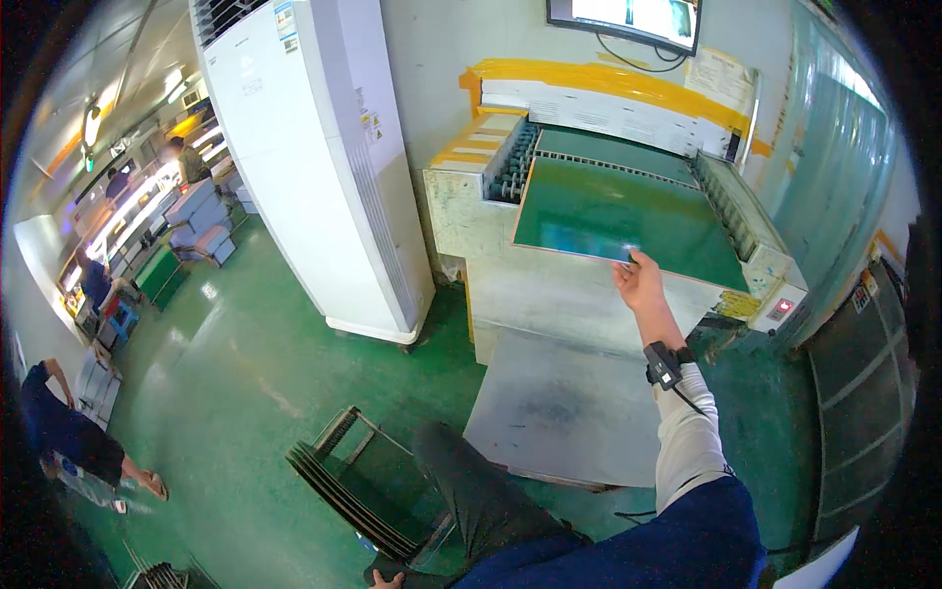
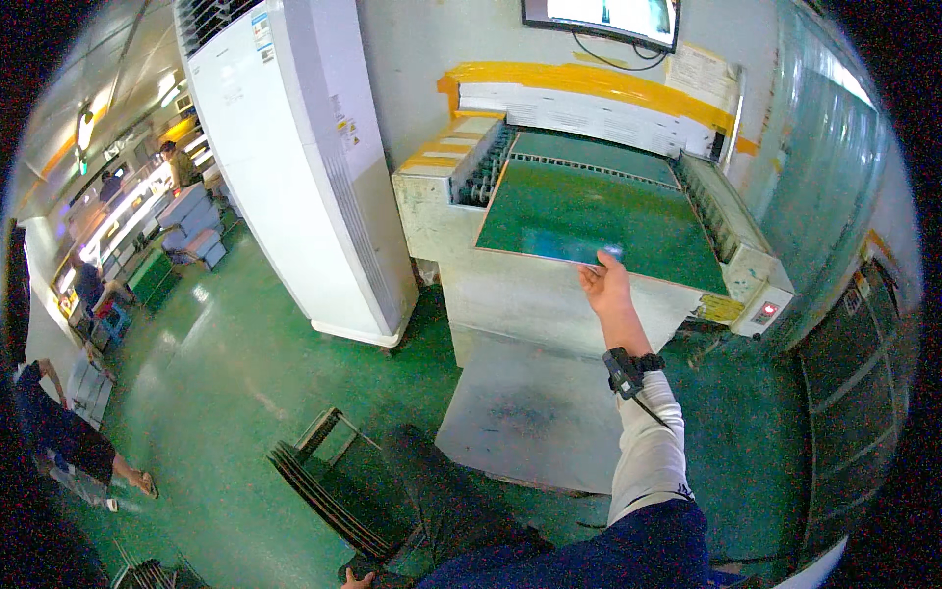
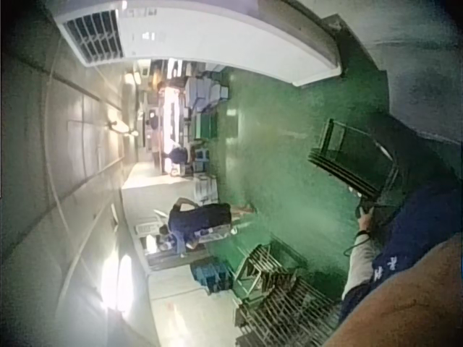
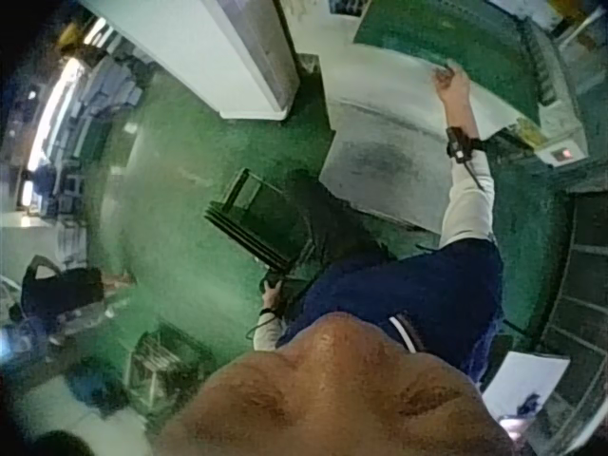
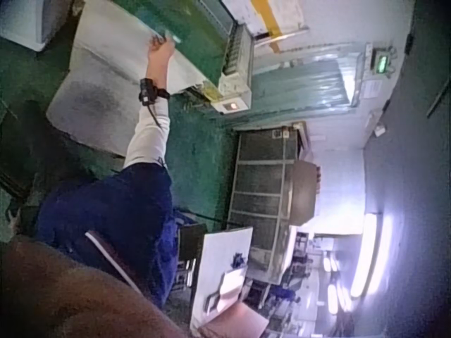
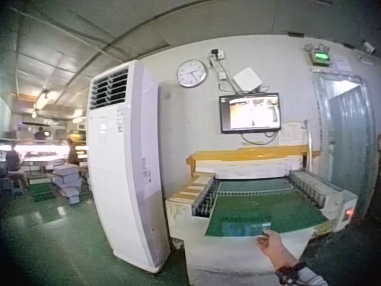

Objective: The recorder takes green circuit boards from a drying rack and feeds them one by one into a processing machine.

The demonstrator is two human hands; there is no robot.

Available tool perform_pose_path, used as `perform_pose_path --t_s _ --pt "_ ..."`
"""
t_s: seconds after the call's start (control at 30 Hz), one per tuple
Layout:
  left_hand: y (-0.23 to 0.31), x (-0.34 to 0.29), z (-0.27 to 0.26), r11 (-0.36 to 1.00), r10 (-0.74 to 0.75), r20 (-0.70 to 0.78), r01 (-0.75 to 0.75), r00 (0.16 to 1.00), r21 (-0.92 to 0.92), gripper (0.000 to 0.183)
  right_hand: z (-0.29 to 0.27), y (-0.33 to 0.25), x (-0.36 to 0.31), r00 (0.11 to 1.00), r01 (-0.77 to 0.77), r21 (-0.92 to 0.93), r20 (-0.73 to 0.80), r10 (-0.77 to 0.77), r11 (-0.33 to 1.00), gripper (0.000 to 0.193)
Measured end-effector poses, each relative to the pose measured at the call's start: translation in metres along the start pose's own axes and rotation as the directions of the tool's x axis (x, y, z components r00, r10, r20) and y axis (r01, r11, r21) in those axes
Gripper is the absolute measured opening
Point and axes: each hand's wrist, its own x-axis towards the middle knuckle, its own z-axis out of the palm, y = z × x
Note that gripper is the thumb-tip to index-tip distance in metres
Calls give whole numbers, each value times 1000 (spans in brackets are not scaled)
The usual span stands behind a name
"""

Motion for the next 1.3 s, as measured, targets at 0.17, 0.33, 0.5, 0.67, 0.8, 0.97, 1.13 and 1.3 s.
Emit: perform_pose_path --t_s 0.17,0.33,0.5,0.67,0.8,0.97,1.13,1.3 --pt "8 3 1 961 -207 47 212 977 -176 54 3 -2 0 997 0 11 -76 1 1000 17" --pt "4 -3 1 990 -116 -29 113 993 -85 84 11 -1 0 999 -6 22 -45 7 1000 18" --pt "26 -6 -18 873 -344 72 347 936 -343 102 9 -3 2 998 -13 20 -66 14 1000 19" --pt "6 -5 1 967 -179 -31 170 983 -191 85 4 -2 15 998 -7 27 -57 8 1000 20" --pt "-9 8 0 998 -12 199 25 980 -62 65 7 0 20 998 -18 36 -60 20 999 21" --pt "11 1 10 951 -243 14 241 970 -193 58 -1 -5 27 998 -9 -10 -67 8 1000 23" --pt "1 -2 9 983 -155 81 162 985 -88 52 1 -4 37 999 -17 2 -30 17 1000 23" --pt "9 -4 -5 974 -192 249 216 949 -71 54 4 -6 38 999 -6 -27 -43 4 1000 21"
